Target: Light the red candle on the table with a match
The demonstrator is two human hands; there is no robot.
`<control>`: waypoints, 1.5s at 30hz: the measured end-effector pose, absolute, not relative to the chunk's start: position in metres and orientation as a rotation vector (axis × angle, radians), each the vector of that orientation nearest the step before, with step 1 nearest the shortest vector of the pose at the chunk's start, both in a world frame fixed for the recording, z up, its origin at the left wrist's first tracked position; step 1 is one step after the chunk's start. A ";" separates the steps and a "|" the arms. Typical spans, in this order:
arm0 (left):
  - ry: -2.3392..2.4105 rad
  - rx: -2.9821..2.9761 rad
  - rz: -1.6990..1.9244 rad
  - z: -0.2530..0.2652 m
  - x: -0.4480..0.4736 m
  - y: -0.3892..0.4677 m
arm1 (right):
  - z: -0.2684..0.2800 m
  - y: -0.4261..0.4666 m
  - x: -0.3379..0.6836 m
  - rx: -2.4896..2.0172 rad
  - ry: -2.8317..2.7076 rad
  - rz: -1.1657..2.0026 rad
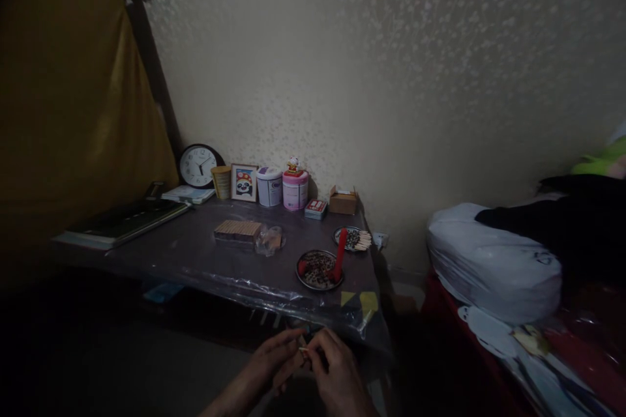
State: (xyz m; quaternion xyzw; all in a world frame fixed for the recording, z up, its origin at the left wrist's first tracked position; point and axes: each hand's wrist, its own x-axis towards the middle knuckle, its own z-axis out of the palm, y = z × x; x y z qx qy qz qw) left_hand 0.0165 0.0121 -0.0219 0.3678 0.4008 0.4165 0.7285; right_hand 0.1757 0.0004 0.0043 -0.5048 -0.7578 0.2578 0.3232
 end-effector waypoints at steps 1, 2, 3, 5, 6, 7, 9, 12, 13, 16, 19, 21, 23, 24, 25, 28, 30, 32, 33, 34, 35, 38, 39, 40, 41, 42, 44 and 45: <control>0.875 0.823 0.936 -0.021 0.016 0.012 | 0.005 0.001 0.176 -1.323 -1.988 0.671; 0.867 0.837 0.959 -0.021 0.016 0.013 | 0.007 0.001 0.176 -1.318 -1.991 0.664; 0.862 0.849 0.984 -0.021 0.015 0.013 | 0.007 0.002 0.177 -1.310 -1.992 0.655; 0.837 0.850 1.045 -0.020 0.014 0.015 | 0.008 0.003 0.178 -1.288 -1.983 0.641; 0.814 0.839 1.076 -0.020 0.013 0.015 | 0.007 0.003 0.179 -1.277 -1.966 0.636; 0.795 0.828 1.101 -0.019 0.013 0.015 | 0.007 0.004 0.180 -1.264 -1.939 0.631; 0.797 0.822 1.130 -0.015 0.012 0.015 | 0.006 0.006 0.182 -1.244 -1.868 0.615; 0.868 0.866 1.152 -0.009 0.012 0.012 | 0.004 0.008 0.185 -1.226 -1.756 0.603; 0.887 0.877 1.161 -0.008 0.011 0.012 | 0.004 0.009 0.186 -1.223 -1.725 0.623; 0.886 0.895 1.170 -0.009 0.011 0.012 | 0.001 0.011 0.187 -1.224 -1.613 0.757; 0.888 0.921 1.169 -0.012 0.010 0.013 | -0.002 0.011 0.186 -1.252 -1.501 0.897; 0.908 0.934 1.180 -0.012 0.009 0.013 | -0.003 0.011 0.186 -1.265 -1.469 0.925; 0.907 0.941 1.187 -0.010 0.008 0.012 | -0.003 0.011 0.185 -1.269 -1.469 0.901; 0.897 0.940 1.181 -0.009 0.008 0.011 | -0.002 0.010 0.185 -1.271 -1.480 0.874; 0.890 0.934 1.172 -0.007 0.008 0.010 | -0.001 0.010 0.185 -1.273 -1.497 0.842; 0.883 0.912 1.146 -0.002 0.007 0.007 | 0.003 0.009 0.185 -1.258 -1.581 0.710; 0.908 0.926 1.145 0.001 0.008 0.006 | 0.006 0.008 0.185 -1.243 -1.642 0.608; 0.940 0.982 1.150 0.001 0.008 0.006 | 0.008 0.006 0.184 -1.232 -1.700 0.509; 0.951 1.013 1.152 0.001 0.008 0.006 | 0.008 0.005 0.184 -1.226 -1.729 0.465; 0.962 1.042 1.151 0.000 0.008 0.006 | 0.008 0.004 0.183 -1.221 -1.760 0.426; 0.967 1.061 1.149 -0.001 0.008 0.006 | 0.008 0.003 0.183 -1.215 -1.791 0.393; 0.961 1.072 1.145 -0.003 0.009 0.007 | 0.006 0.001 0.181 -1.213 -1.877 0.335; 0.960 1.072 1.146 -0.003 0.009 0.006 | 0.006 0.000 0.181 -1.216 -1.900 0.321; 0.958 1.073 1.145 -0.003 0.009 0.006 | 0.006 -0.001 0.180 -1.218 -1.921 0.310; 0.959 1.077 1.144 -0.003 0.010 0.006 | 0.006 -0.001 0.180 -1.223 -1.940 0.300; 0.964 1.083 1.141 -0.002 0.010 0.005 | 0.007 -0.002 0.179 -1.227 -1.958 0.290; 0.966 1.096 1.128 0.000 0.011 0.004 | 0.007 -0.002 0.179 -1.233 -1.983 0.269; 0.963 1.101 1.118 0.001 0.011 0.004 | 0.008 -0.003 0.178 -1.235 -1.988 0.258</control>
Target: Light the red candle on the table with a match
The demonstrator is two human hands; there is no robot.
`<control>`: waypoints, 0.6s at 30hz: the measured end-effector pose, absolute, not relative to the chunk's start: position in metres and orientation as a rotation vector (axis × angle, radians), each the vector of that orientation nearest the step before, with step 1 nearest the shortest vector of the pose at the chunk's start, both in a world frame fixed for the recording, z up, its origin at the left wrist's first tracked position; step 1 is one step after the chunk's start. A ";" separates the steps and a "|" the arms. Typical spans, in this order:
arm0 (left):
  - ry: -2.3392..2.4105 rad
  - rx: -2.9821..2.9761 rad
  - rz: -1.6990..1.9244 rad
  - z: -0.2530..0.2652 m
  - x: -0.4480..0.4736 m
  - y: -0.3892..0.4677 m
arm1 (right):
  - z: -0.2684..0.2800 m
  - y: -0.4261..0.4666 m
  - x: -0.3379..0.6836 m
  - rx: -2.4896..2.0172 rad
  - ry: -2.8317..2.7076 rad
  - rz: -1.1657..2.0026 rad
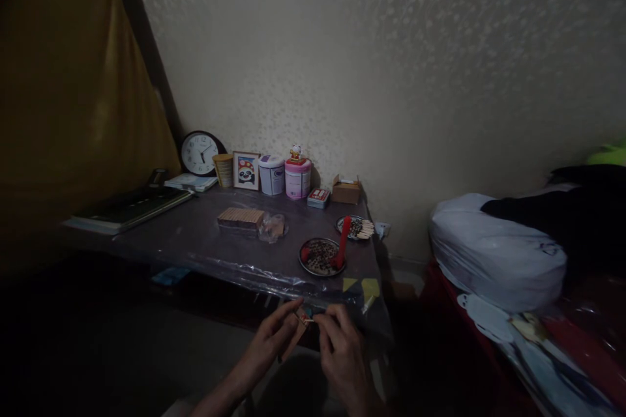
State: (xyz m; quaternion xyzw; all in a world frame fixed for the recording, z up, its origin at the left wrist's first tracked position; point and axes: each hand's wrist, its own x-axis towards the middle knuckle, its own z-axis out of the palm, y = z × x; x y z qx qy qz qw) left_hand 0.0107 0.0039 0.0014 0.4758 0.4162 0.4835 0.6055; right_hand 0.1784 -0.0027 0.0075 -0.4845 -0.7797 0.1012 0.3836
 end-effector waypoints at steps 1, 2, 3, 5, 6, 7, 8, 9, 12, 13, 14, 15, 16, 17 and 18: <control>0.960 1.103 1.109 0.002 0.011 0.003 | 0.008 -0.003 0.178 -1.235 -1.990 0.248; 0.957 1.104 1.102 0.003 0.011 0.003 | 0.008 -0.003 0.178 -1.235 -1.990 0.238; 0.955 1.106 1.097 0.003 0.010 0.003 | 0.008 -0.003 0.178 -1.234 -1.989 0.232; 0.959 1.108 1.104 0.001 0.010 0.004 | 0.008 -0.002 0.178 -1.229 -1.991 0.226; 0.964 1.109 1.107 0.000 0.010 0.005 | 0.008 -0.002 0.178 -1.225 -1.992 0.223; 0.969 1.110 1.111 -0.002 0.010 0.006 | 0.007 -0.002 0.178 -1.223 -1.996 0.219; 0.971 1.113 1.115 -0.003 0.010 0.006 | 0.007 -0.002 0.178 -1.225 -2.001 0.211; 0.970 1.116 1.120 -0.005 0.010 0.007 | 0.007 -0.002 0.178 -1.233 -2.009 0.199; 0.955 1.137 1.130 -0.007 0.011 0.007 | 0.005 -0.002 0.179 -1.264 -2.034 0.161; 0.954 1.142 1.135 -0.006 0.011 0.007 | 0.004 -0.002 0.179 -1.262 -2.039 0.150; 0.956 1.144 1.139 -0.006 0.011 0.007 | 0.003 -0.002 0.179 -1.252 -2.041 0.141; 0.957 1.144 1.143 -0.005 0.011 0.007 | 0.002 -0.002 0.179 -1.237 -2.040 0.135; 0.955 1.141 1.148 -0.005 0.012 0.007 | 0.002 -0.002 0.179 -1.221 -2.035 0.127; 0.949 1.133 1.150 -0.005 0.012 0.007 | 0.001 -0.002 0.179 -1.209 -2.029 0.119; 0.942 1.125 1.149 -0.006 0.012 0.007 | 0.001 -0.002 0.179 -1.205 -2.022 0.111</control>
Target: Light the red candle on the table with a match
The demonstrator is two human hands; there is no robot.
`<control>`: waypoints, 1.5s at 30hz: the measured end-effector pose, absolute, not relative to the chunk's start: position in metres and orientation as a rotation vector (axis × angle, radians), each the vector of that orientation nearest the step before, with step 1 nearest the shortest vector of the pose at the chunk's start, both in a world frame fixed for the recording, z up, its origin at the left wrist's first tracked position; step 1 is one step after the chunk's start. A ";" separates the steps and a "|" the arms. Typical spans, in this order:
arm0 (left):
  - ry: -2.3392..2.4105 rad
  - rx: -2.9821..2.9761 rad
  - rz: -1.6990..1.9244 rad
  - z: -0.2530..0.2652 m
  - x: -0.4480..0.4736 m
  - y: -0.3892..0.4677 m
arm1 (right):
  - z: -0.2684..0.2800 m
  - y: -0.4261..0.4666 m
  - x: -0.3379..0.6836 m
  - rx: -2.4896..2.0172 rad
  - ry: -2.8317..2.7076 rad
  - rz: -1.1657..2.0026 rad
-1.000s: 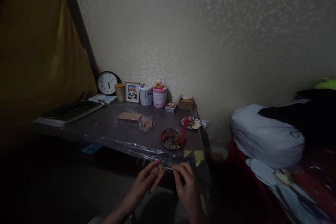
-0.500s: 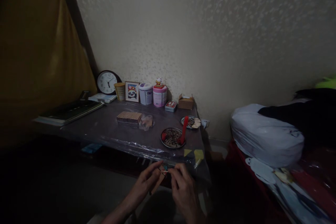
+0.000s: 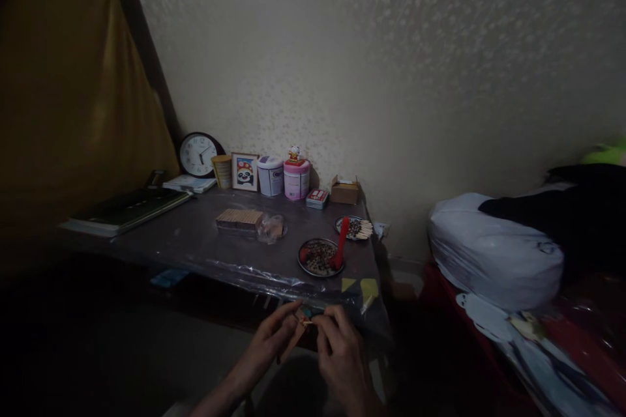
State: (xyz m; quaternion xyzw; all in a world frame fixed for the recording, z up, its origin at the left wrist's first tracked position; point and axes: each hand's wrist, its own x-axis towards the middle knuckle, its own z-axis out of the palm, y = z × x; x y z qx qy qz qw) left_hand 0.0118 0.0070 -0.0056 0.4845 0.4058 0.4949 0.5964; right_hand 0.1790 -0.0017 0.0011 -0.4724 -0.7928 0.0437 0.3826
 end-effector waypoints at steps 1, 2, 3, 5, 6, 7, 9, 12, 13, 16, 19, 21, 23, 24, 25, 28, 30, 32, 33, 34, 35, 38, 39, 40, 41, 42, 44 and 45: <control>0.936 1.115 1.144 -0.007 0.012 0.007 | 0.001 -0.002 0.179 -1.210 -2.019 0.107; 0.932 1.105 1.140 -0.009 0.012 0.008 | 0.002 -0.002 0.179 -1.222 -2.024 0.109; 0.928 1.096 1.138 -0.011 0.012 0.008 | 0.002 -0.002 0.178 -1.237 -2.031 0.113; 0.920 1.081 1.137 -0.015 0.013 0.009 | 0.004 -0.002 0.178 -1.264 -2.052 0.136; 0.913 1.076 1.138 -0.017 0.013 0.010 | 0.004 -0.003 0.178 -1.271 -2.059 0.147; 0.900 1.074 1.136 -0.018 0.013 0.010 | 0.004 -0.003 0.178 -1.271 -2.060 0.155; 0.879 1.071 1.135 -0.019 0.013 0.010 | 0.004 -0.003 0.178 -1.259 -2.050 0.159; 0.875 1.056 1.141 -0.018 0.012 0.009 | 0.003 -0.003 0.177 -1.251 -2.045 0.143; 0.881 1.051 1.137 -0.017 0.012 0.009 | 0.003 -0.003 0.177 -1.258 -2.051 0.137; 0.892 1.039 1.119 -0.015 0.011 0.009 | 0.004 -0.003 0.177 -1.275 -2.064 0.134; 0.873 1.015 1.128 -0.015 0.011 0.009 | 0.005 -0.003 0.177 -1.267 -2.052 0.141; 0.852 0.986 1.133 -0.014 0.011 0.009 | 0.004 -0.003 0.178 -1.264 -2.050 0.143; 0.842 0.960 1.126 -0.012 0.011 0.009 | 0.004 -0.003 0.178 -1.256 -2.053 0.146; 0.844 0.946 1.120 -0.010 0.011 0.008 | 0.004 -0.003 0.178 -1.249 -2.051 0.147; 0.852 0.928 1.115 -0.008 0.011 0.008 | 0.003 -0.002 0.178 -1.240 -2.047 0.147; 0.875 0.851 1.110 -0.002 0.011 0.006 | 0.003 -0.002 0.179 -1.240 -2.037 0.145; 0.871 0.826 1.117 0.000 0.012 0.006 | 0.002 -0.002 0.179 -1.252 -2.047 0.162; 0.858 0.834 1.123 -0.001 0.012 0.006 | 0.000 -0.002 0.179 -1.257 -2.053 0.180; 0.857 0.838 1.122 -0.002 0.012 0.006 | 0.000 -0.002 0.179 -1.252 -2.052 0.186; 0.860 0.839 1.120 -0.003 0.012 0.006 | 0.000 -0.002 0.179 -1.245 -2.045 0.185; 0.865 0.842 1.119 -0.004 0.012 0.006 | 0.000 -0.002 0.179 -1.238 -2.038 0.181; 0.868 0.862 1.124 -0.006 0.011 0.008 | 0.000 -0.002 0.178 -1.230 -2.023 0.177; 0.864 0.870 1.127 -0.007 0.011 0.008 | 0.001 -0.002 0.178 -1.227 -2.017 0.187; 0.859 0.877 1.128 -0.007 0.011 0.009 | 0.001 -0.002 0.177 -1.224 -2.006 0.205; 0.855 0.880 1.128 -0.006 0.011 0.009 | 0.002 -0.002 0.177 -1.221 -1.986 0.230; 0.854 0.877 1.129 -0.006 0.011 0.009 | 0.003 -0.002 0.177 -1.216 -1.957 0.258; 0.854 0.872 1.134 -0.005 0.012 0.009 | 0.004 0.000 0.178 -1.211 -1.884 0.332; 0.854 0.871 1.135 -0.005 0.012 0.008 | 0.004 0.001 0.178 -1.213 -1.846 0.381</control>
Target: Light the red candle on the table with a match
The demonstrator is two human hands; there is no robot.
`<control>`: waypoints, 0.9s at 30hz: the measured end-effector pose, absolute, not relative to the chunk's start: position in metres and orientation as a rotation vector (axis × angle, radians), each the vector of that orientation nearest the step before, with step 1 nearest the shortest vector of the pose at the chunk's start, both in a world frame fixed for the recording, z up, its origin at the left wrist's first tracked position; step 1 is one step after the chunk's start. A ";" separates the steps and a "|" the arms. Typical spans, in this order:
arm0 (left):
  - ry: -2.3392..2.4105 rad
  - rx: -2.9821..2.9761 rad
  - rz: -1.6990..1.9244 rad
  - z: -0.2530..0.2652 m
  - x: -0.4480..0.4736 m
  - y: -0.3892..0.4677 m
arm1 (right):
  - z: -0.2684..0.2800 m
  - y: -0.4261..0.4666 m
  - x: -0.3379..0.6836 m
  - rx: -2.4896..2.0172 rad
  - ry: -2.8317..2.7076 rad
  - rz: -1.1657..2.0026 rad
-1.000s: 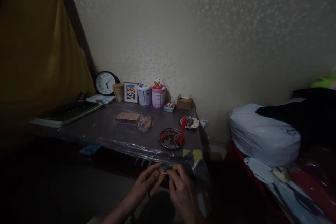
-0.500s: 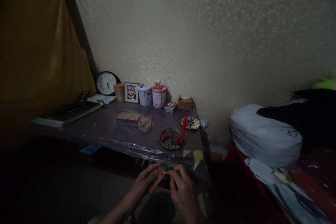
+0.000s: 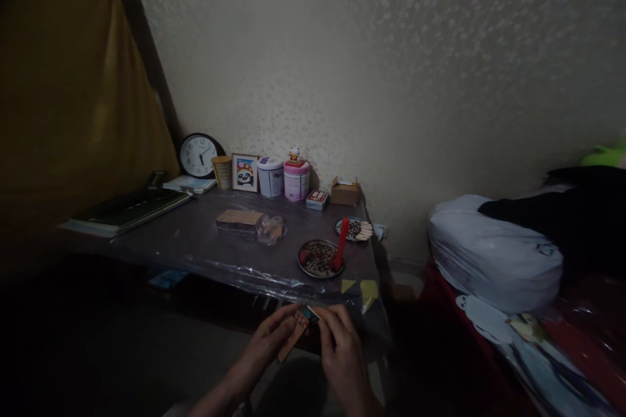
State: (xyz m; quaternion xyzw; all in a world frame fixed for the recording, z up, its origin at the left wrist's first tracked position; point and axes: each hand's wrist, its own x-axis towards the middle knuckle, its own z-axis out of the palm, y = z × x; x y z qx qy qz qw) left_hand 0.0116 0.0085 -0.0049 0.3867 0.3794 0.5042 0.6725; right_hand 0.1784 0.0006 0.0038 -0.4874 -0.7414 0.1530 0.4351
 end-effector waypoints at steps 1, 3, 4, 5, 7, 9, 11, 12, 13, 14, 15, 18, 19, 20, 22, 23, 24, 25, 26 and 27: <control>0.853 0.874 1.137 -0.004 0.012 0.008 | 0.004 0.002 0.179 -1.215 -1.807 0.440; 0.861 0.886 1.138 -0.004 0.011 0.008 | 0.004 0.004 0.180 -1.220 -1.723 0.581; 0.867 0.890 1.133 -0.004 0.011 0.008 | 0.004 0.005 0.181 -1.223 -1.671 0.655; 0.872 0.890 1.129 -0.005 0.011 0.008 | 0.004 0.005 0.181 -1.226 -1.615 0.732; 0.877 0.880 1.124 -0.006 0.010 0.009 | 0.005 0.006 0.182 -1.234 -1.495 0.873; 0.865 0.864 1.128 -0.008 0.010 0.010 | 0.008 0.005 0.181 -1.239 -1.397 0.977; 0.853 0.837 1.139 -0.009 0.010 0.011 | 0.010 0.005 0.180 -1.231 -1.334 1.037; 0.846 0.823 1.143 -0.009 0.010 0.011 | 0.011 0.005 0.179 -1.224 -1.311 1.055; 0.841 0.813 1.148 -0.009 0.010 0.011 | 0.011 0.005 0.179 -1.217 -1.297 1.073; 0.838 0.806 1.152 -0.009 0.010 0.011 | 0.011 0.005 0.178 -1.211 -1.285 1.084; 0.835 0.799 1.155 -0.008 0.010 0.011 | 0.011 0.005 0.178 -1.207 -1.279 1.093; 0.837 0.770 1.171 -0.006 0.009 0.010 | 0.010 0.006 0.177 -1.203 -1.271 1.100; 0.836 0.759 1.180 -0.005 0.009 0.010 | 0.010 0.006 0.177 -1.202 -1.265 1.102; 0.834 0.750 1.188 -0.003 0.009 0.009 | 0.011 0.006 0.177 -1.199 -1.259 1.106; 0.834 0.744 1.200 -0.002 0.010 0.009 | 0.013 0.005 0.177 -1.194 -1.259 1.113; 0.834 0.745 1.204 -0.001 0.010 0.009 | 0.014 0.004 0.177 -1.195 -1.265 1.117; 0.834 0.746 1.206 -0.001 0.010 0.009 | 0.016 0.004 0.177 -1.199 -1.272 1.119; 0.831 0.746 1.205 -0.002 0.010 0.009 | 0.017 0.003 0.176 -1.206 -1.276 1.119; 0.827 0.743 1.204 -0.002 0.010 0.009 | 0.018 0.003 0.176 -1.211 -1.277 1.120; 0.821 0.738 1.200 -0.003 0.010 0.009 | 0.019 0.002 0.176 -1.212 -1.272 1.121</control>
